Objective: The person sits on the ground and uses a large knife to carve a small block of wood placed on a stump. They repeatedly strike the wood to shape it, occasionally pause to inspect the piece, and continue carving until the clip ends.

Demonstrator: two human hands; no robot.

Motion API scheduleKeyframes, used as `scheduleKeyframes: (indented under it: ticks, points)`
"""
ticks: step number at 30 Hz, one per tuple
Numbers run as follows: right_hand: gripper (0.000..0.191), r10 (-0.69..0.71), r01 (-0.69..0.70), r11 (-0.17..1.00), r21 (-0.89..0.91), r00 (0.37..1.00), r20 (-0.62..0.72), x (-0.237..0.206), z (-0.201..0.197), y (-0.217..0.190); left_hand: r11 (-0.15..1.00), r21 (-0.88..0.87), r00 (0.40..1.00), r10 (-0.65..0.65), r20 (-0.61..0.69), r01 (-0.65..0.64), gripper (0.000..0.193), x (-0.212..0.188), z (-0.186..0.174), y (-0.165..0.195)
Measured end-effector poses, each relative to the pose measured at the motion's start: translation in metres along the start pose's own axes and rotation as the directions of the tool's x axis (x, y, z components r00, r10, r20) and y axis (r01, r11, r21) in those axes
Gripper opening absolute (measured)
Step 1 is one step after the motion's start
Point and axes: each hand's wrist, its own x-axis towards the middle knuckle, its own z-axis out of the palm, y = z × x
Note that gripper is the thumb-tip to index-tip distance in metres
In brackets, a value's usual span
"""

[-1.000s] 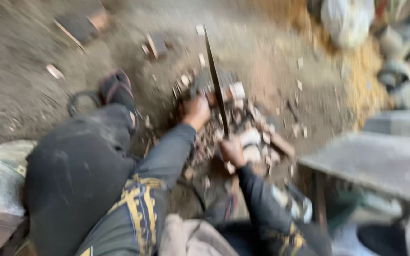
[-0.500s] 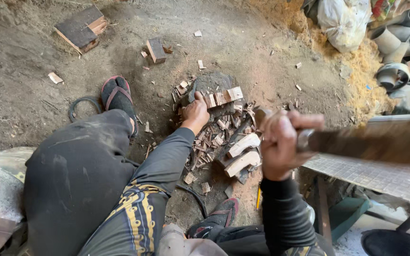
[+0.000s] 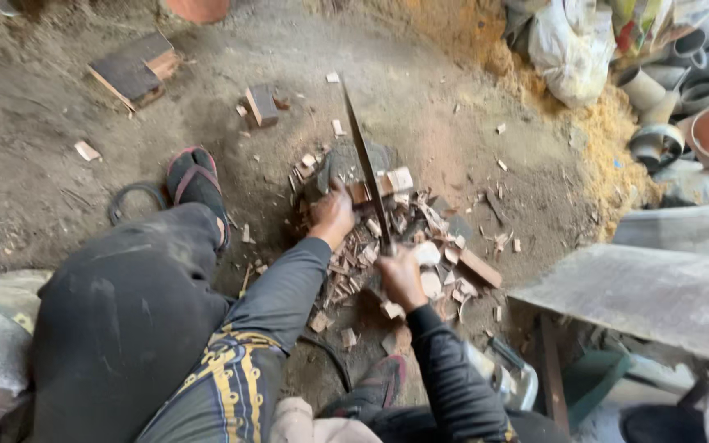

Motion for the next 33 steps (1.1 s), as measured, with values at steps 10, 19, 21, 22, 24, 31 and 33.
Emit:
scheduleKeyframes:
  ticks: [10, 19, 21, 22, 24, 31, 33]
  points:
    - [0.02, -0.84, 0.931, 0.366, -0.006, 0.327, -0.434, -0.065, -0.043, -0.108, 0.99, -0.053, 0.991, -0.126, 0.044, 0.128, 0.064, -0.004, -0.025, -0.003]
    - [0.002, -0.72, 0.545, 0.416, -0.728, 0.686, 0.103, 0.028, 0.031, 0.061, 0.993, 0.104, 0.998, -0.053, 0.038, 0.049, 0.079, 0.004, -0.014, -0.01]
    - [0.014, -0.508, 0.453, 0.655, -0.605, 0.856, 0.092, 0.012, 0.022, 0.06, 0.998, -0.006, 0.998, -0.055, 0.006, 0.055, 0.069, 0.0, -0.011, -0.006]
    - [0.017, -0.279, 0.277, 0.92, -0.277, 0.96, 0.033, 0.008, 0.02, 0.064, 0.997, -0.049, 0.997, -0.055, -0.046, 0.053, 0.064, -0.001, -0.01, -0.007]
    - [0.015, -0.165, 0.165, 0.986, 0.0, 0.985, 0.04, 0.014, 0.013, 0.023, 0.998, 0.0, 0.997, -0.068, -0.028, 0.068, 0.071, 0.0, -0.008, -0.006]
    - [0.024, -0.529, 0.543, 0.794, 0.274, 0.838, -0.131, -0.049, -0.018, -0.11, 0.992, -0.045, 0.993, -0.113, 0.042, 0.115, 0.077, -0.001, -0.022, -0.003]
    - [0.022, -0.742, 0.794, 0.548, 0.262, 0.607, -0.285, -0.05, -0.025, -0.106, 0.993, -0.027, 0.99, -0.11, 0.085, 0.112, 0.085, -0.007, -0.019, -0.002]
